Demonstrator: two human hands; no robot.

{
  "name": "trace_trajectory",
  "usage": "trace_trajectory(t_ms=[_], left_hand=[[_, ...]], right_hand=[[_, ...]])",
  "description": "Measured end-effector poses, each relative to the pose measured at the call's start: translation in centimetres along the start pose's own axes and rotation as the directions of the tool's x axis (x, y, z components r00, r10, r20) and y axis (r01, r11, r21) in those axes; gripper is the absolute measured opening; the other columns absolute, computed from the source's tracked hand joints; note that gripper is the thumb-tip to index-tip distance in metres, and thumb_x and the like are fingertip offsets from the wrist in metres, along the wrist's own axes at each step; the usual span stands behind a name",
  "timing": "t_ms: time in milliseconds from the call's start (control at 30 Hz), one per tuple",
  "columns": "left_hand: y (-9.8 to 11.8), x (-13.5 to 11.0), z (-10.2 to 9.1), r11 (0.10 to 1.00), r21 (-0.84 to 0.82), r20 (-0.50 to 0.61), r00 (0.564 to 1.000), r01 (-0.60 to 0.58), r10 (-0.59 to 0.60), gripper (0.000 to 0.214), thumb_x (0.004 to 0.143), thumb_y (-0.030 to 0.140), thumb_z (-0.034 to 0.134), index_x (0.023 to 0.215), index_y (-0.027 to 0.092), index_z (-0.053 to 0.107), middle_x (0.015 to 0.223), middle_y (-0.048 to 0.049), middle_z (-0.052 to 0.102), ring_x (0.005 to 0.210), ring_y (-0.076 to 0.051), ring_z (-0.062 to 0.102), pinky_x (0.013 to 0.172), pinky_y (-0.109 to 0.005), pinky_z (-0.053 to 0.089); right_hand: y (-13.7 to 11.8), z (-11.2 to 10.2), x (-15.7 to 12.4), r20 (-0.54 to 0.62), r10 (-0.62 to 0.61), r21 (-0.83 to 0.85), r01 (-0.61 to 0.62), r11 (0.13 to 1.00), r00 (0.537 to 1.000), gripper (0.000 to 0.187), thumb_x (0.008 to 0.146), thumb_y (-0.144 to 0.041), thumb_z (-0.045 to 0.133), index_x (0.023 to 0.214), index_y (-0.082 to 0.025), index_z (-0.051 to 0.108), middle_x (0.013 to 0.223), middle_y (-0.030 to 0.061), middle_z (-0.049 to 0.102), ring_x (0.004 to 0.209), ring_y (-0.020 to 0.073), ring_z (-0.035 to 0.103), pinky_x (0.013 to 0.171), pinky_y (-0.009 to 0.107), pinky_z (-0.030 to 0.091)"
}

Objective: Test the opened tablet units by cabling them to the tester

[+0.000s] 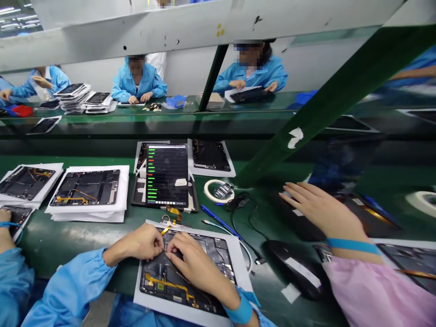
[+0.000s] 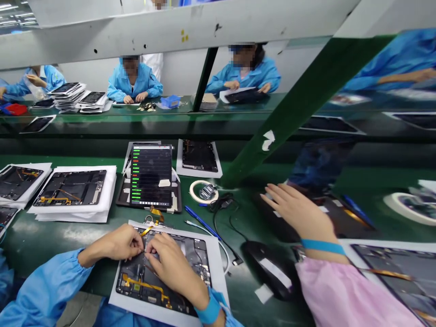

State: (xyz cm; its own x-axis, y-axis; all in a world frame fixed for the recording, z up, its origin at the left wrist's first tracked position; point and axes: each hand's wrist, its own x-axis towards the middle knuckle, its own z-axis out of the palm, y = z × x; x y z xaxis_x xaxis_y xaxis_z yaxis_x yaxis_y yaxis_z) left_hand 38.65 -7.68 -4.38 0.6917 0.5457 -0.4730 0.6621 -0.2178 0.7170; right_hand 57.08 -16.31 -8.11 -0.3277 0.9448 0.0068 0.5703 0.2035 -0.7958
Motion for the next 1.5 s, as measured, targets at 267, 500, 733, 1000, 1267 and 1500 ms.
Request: trace_trajectory(t_ms=[267,500,733,1000,1267,1500], left_hand=[[0.5,-0.1,0.1,1.000,-0.014,0.002,1.000,-0.018,0.018,0.022,0.069,0.003,0.052,0.072,0.010,0.072,0.053,0.0016,0.060,0.050,-0.007,0.051,0.052,-0.016,0.033],[0.1,0.1,0.4,1.000,-0.009,0.033,0.999,-0.005,0.005,0.023,0.067,0.003,0.053,0.075,0.010,0.074,0.057,0.0021,0.061,0.051,-0.007,0.052,0.050,-0.016,0.032],[0.1,0.2,0.4,0.998,0.047,0.020,0.999,-0.033,0.032,0.021,0.070,0.005,0.056,0.077,0.009,0.075,0.062,0.0001,0.064,0.056,-0.007,0.053,0.054,-0.015,0.034],[-0.2,0.4,0.9,0.995,0.081,-0.027,0.998,-0.052,0.055,0.017,0.075,0.010,0.059,0.074,0.008,0.076,0.067,-0.0030,0.069,0.061,-0.009,0.056,0.058,-0.016,0.036],[0.1,0.4,1.1,0.996,0.078,-0.039,0.999,-0.034,0.037,0.016,0.073,0.007,0.059,0.071,0.009,0.074,0.065,-0.0006,0.067,0.060,-0.007,0.054,0.059,-0.016,0.036],[0.8,0.1,1.2,0.998,0.057,-0.051,0.999,0.002,0.001,0.016,0.071,0.004,0.057,0.069,0.009,0.072,0.058,0.0029,0.058,0.055,-0.005,0.048,0.056,-0.015,0.033]], right_hand=[[0.2,0.1,-0.1,-0.013,0.005,0.025,-0.005,1.000,1.000,0.009,0.093,-0.013,0.061,0.088,-0.020,0.059,0.092,0.0022,0.059,0.093,0.0211,0.050,0.083,0.035,0.039],[0.1,0.1,0.0,-0.022,0.003,0.019,-0.002,1.000,1.000,0.009,0.094,-0.015,0.060,0.088,-0.020,0.059,0.091,0.0024,0.059,0.092,0.0216,0.051,0.081,0.035,0.039],[0.2,0.1,-0.1,-0.023,-0.005,0.019,0.005,1.000,1.000,0.009,0.094,-0.014,0.061,0.087,-0.020,0.059,0.091,0.0024,0.060,0.092,0.0214,0.051,0.081,0.034,0.039],[0.0,-0.1,-0.1,-0.017,0.007,0.018,-0.006,1.000,1.000,0.008,0.095,-0.017,0.060,0.088,-0.020,0.062,0.090,0.0028,0.060,0.092,0.0218,0.051,0.080,0.035,0.039],[0.1,0.0,0.1,-0.002,0.042,0.048,-0.041,0.998,0.999,0.009,0.094,-0.016,0.063,0.085,-0.019,0.063,0.089,0.0029,0.060,0.092,0.0214,0.051,0.081,0.034,0.039],[0.3,0.0,0.2,-0.001,0.053,0.070,-0.052,0.996,0.999,0.010,0.092,-0.013,0.064,0.084,-0.019,0.062,0.088,0.0023,0.061,0.091,0.0207,0.052,0.082,0.034,0.040]])
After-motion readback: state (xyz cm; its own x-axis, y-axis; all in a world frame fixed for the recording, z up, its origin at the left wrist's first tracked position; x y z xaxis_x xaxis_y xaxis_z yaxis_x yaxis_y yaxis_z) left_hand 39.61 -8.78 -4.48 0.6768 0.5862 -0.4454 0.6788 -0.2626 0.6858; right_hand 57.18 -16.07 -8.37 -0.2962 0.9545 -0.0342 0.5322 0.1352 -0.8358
